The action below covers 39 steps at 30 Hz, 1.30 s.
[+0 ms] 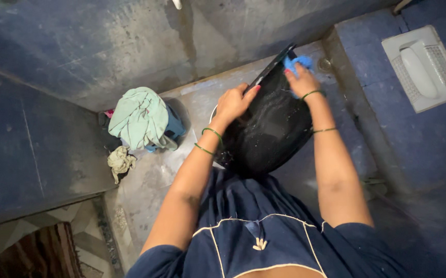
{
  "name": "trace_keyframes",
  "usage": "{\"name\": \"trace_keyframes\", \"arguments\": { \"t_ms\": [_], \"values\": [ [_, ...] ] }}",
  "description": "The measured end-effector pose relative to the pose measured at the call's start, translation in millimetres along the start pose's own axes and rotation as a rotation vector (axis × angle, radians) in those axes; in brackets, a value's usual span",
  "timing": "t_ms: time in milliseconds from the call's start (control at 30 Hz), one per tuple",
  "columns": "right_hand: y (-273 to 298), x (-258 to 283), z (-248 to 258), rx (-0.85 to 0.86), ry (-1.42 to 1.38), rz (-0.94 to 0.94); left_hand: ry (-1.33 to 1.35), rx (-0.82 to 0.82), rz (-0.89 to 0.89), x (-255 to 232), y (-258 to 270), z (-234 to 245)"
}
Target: The person scrubs the interior of a large black basin with a blue cloth, moving in circular motions to remove soapy residue. The basin is held steady with the left hand while the right hand wipes the surface repeatedly.
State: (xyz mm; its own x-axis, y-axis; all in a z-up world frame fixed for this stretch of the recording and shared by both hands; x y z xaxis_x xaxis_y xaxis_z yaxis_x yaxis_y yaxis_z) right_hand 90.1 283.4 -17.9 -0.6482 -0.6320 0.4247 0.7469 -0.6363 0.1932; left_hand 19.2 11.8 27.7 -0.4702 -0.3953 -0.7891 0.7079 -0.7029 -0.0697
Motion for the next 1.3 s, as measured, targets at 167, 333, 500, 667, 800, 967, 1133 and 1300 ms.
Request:
{"name": "trace_keyframes", "arguments": {
  "t_ms": [167, 333, 500, 667, 800, 967, 1133, 1300],
  "values": [
    [56.9, 52.7, -37.6, -0.241, 0.248, 0.289, 0.0, -0.022, 0.017, 8.4, -3.1, 2.2],
    [54.9, 56.2, -31.3, -0.237, 0.161, 0.3, -0.052, -0.06, -0.015, 17.1, -5.3, 10.1],
    [-11.5, -11.1, -3.6, -0.001, -0.065, -0.121, -0.056, -0.051, 0.011, 20.2, -6.3, 15.3],
    [-2.1, -29.9, 0.9, -0.05, -0.062, -0.005, -0.088, -0.033, 0.029, 23.7, -8.1, 17.2],
    [74.2, 41.4, -19.7, -0.295, 0.14, 0.237, -0.106, -0.071, 0.02, 29.0, -16.5, 24.5],
    [184.7, 131.4, -39.4, -0.334, 0.257, 0.603, -0.062, -0.167, -0.015, 39.3, -24.3, 43.4],
    [171.3, 117.7, -25.2, -0.297, 0.171, 0.593, -0.142, -0.166, 0.063, 57.1, -29.6, 53.6],
    [81.4, 38.9, -16.5, -0.395, 0.01, 0.292, -0.125, -0.225, 0.114, 82.9, -28.3, 57.1]
  ]
}}
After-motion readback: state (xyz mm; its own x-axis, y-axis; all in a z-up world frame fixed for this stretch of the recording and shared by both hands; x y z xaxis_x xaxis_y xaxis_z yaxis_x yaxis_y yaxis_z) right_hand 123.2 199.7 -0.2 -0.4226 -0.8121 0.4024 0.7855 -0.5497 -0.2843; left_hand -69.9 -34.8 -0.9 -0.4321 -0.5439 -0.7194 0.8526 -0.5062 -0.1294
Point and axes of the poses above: each hand's wrist, its own y-axis away from the middle knuckle, its own z-axis out of the back of the hand, x = y × z, the point moved 1 cm from there along -y, towards the middle knuckle, and after that the axes turned 12 degrees about -z, right-handed, at the moved point
